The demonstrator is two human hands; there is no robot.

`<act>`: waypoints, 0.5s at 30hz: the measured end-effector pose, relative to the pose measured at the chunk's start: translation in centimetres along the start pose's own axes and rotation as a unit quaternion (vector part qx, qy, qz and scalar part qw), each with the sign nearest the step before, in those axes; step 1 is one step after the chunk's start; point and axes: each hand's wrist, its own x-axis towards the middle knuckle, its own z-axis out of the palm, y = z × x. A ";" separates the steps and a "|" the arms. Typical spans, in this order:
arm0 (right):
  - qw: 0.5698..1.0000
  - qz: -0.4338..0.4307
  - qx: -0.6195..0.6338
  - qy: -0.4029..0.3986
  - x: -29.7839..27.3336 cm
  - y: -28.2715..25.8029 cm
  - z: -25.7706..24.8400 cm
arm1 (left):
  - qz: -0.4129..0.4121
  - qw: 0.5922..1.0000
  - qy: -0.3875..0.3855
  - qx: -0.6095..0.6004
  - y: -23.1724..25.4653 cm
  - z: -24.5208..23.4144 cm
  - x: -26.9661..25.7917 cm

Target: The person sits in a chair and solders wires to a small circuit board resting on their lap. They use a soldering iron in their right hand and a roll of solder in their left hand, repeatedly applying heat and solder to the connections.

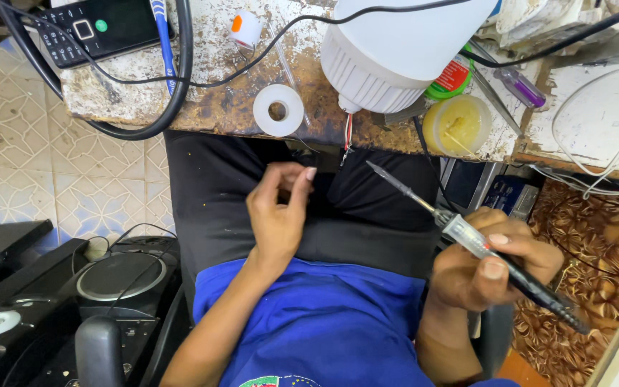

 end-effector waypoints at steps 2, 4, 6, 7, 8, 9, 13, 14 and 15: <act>1.000 0.001 -0.011 0.017 0.1 0.0 -0.4 | 0.051 0.998 0.024 0.019 0.3 -0.6 0.1; 0.999 0.003 -0.022 0.032 0.2 -0.1 -0.5 | 0.102 0.993 0.048 0.037 0.9 -0.6 0.2; 0.998 -0.004 -0.046 0.052 0.5 -0.2 -0.3 | 0.095 0.993 -0.027 0.068 1.8 0.0 0.4; 0.998 -0.005 -0.045 0.054 0.6 -0.2 -0.4 | 0.097 0.993 -0.027 0.069 1.8 0.6 0.4; 0.997 -0.011 -0.052 0.061 0.6 -0.3 -0.5 | 0.065 0.994 -0.054 0.073 1.7 1.3 0.4; 0.996 -0.018 -0.061 0.067 0.7 -0.3 -0.7 | 0.032 0.993 -0.082 0.077 1.7 2.0 0.3; 0.993 -0.092 -0.067 0.034 -0.2 1.0 -3.1 | 0.004 0.994 -0.106 -0.014 1.4 2.8 0.6; 0.990 -0.119 -0.070 0.032 -0.9 1.7 -3.5 | -0.048 0.989 -0.125 -0.066 1.3 2.9 0.6; 0.986 -0.146 -0.073 0.030 -1.5 2.5 -3.8 | -0.098 0.978 -0.144 -0.118 1.2 2.9 0.7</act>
